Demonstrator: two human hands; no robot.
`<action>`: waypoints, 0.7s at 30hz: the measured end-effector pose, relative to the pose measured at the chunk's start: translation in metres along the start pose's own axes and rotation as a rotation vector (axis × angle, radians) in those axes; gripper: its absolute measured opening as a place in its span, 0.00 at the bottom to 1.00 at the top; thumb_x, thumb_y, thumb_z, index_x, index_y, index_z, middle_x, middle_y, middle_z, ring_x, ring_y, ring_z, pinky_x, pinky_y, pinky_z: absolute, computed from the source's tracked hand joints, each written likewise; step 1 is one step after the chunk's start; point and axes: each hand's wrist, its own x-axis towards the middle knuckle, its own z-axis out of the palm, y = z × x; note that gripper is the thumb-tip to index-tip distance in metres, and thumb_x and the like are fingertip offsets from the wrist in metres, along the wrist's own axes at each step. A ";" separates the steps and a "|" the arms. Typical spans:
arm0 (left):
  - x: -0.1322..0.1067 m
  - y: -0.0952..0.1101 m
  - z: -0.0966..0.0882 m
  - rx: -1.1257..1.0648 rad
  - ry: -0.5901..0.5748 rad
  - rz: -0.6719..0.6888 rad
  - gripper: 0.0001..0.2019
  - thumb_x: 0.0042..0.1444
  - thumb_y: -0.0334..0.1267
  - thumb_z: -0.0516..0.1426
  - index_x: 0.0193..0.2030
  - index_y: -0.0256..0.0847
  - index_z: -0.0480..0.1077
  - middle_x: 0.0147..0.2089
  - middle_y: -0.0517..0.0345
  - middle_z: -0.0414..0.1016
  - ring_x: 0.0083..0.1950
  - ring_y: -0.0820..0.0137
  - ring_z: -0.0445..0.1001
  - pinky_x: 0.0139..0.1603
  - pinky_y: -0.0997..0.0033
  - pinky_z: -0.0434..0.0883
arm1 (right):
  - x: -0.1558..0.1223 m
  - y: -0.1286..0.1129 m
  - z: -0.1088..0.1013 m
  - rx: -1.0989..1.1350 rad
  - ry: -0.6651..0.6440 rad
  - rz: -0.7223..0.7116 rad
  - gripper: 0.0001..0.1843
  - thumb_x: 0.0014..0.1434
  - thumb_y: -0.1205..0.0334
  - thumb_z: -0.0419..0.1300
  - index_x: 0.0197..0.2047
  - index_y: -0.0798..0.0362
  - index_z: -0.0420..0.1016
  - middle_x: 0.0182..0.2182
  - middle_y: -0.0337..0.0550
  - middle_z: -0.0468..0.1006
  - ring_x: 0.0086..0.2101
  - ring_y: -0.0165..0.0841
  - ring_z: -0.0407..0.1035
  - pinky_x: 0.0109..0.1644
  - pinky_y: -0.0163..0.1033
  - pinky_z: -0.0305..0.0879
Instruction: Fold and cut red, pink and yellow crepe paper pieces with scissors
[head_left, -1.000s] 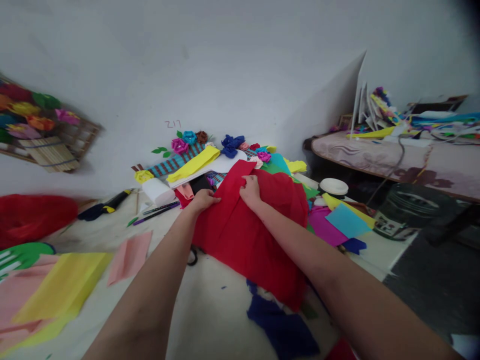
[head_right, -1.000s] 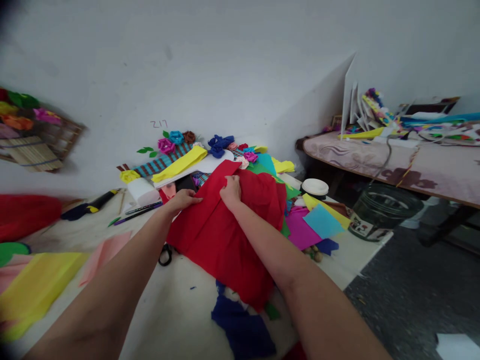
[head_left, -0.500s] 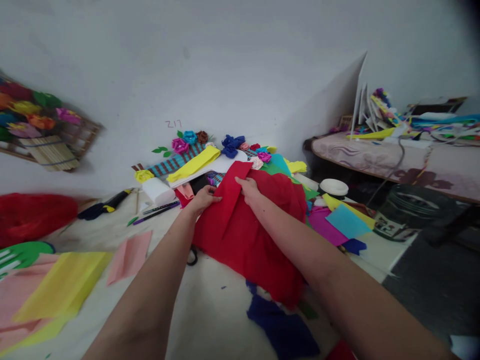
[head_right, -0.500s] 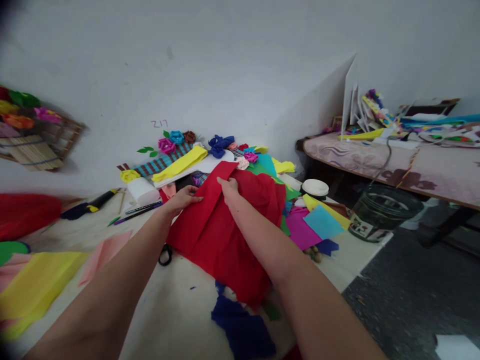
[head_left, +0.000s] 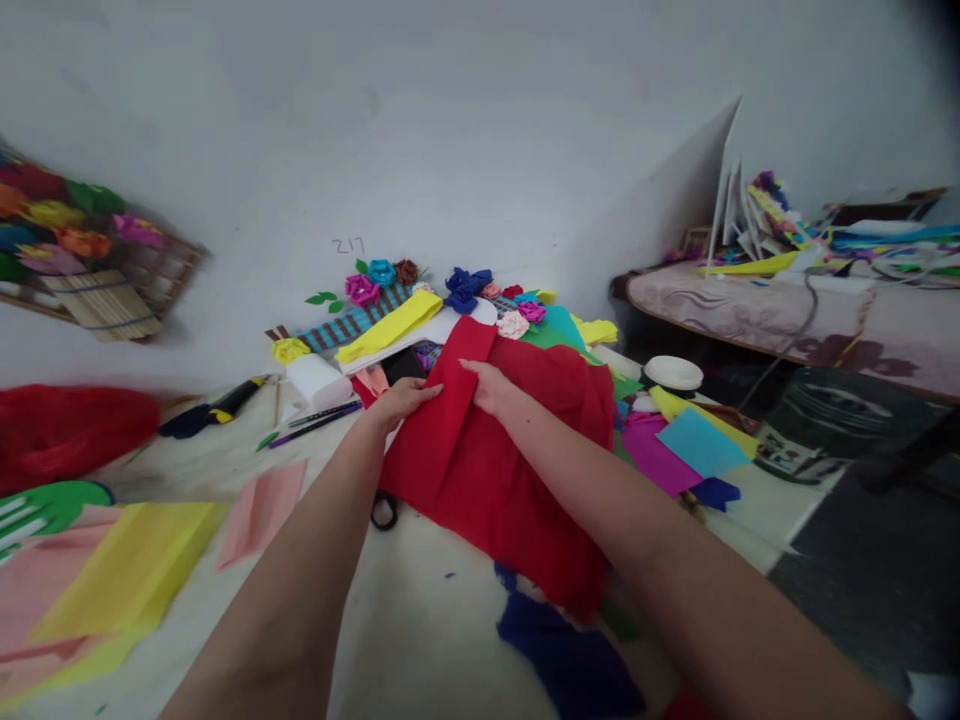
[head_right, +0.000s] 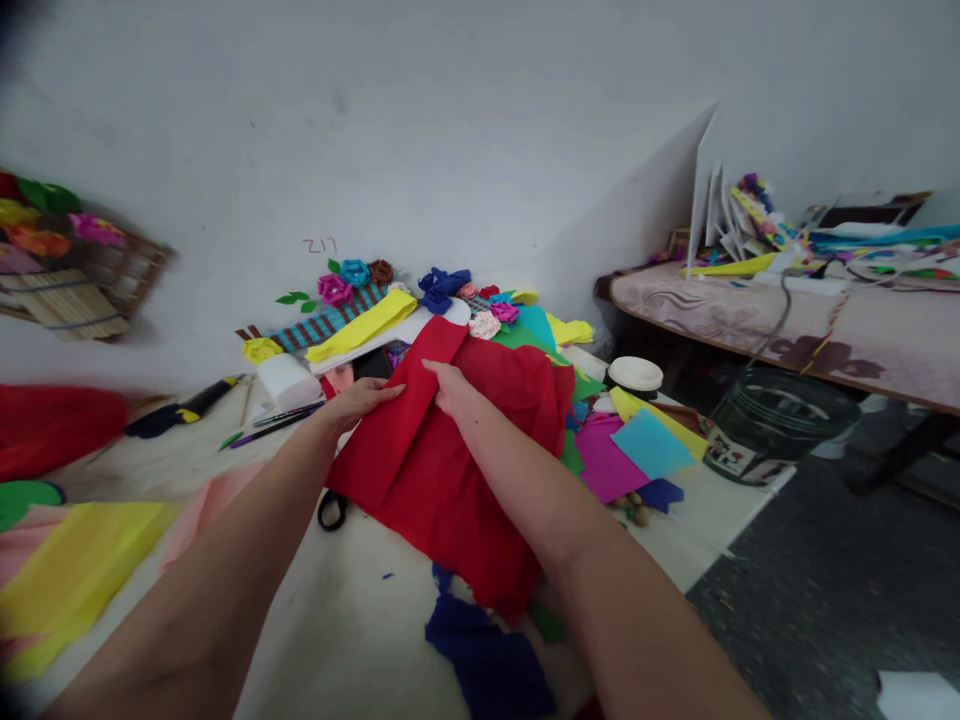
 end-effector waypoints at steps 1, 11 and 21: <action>0.000 0.000 0.000 0.009 0.014 -0.005 0.21 0.35 0.51 0.65 0.31 0.36 0.73 0.28 0.52 0.77 0.30 0.65 0.75 0.34 0.66 0.72 | 0.000 0.001 0.001 -0.007 0.015 0.009 0.05 0.56 0.67 0.53 0.33 0.57 0.70 0.26 0.43 0.77 0.31 0.32 0.72 0.43 0.40 0.68; 0.002 0.017 -0.018 0.394 0.313 0.114 0.18 0.47 0.53 0.55 0.28 0.37 0.72 0.24 0.54 0.74 0.27 0.66 0.72 0.27 0.71 0.66 | 0.004 0.004 -0.007 -0.124 -0.074 -0.017 0.14 0.61 0.57 0.45 0.32 0.54 0.68 0.28 0.44 0.76 0.33 0.32 0.71 0.46 0.39 0.65; 0.004 0.039 -0.049 1.046 0.519 0.197 0.18 0.55 0.46 0.46 0.29 0.38 0.71 0.26 0.52 0.71 0.36 0.63 0.72 0.35 0.72 0.63 | -0.004 0.009 -0.004 -0.167 -0.075 -0.027 0.11 0.61 0.59 0.45 0.36 0.54 0.65 0.33 0.44 0.77 0.34 0.30 0.72 0.49 0.38 0.61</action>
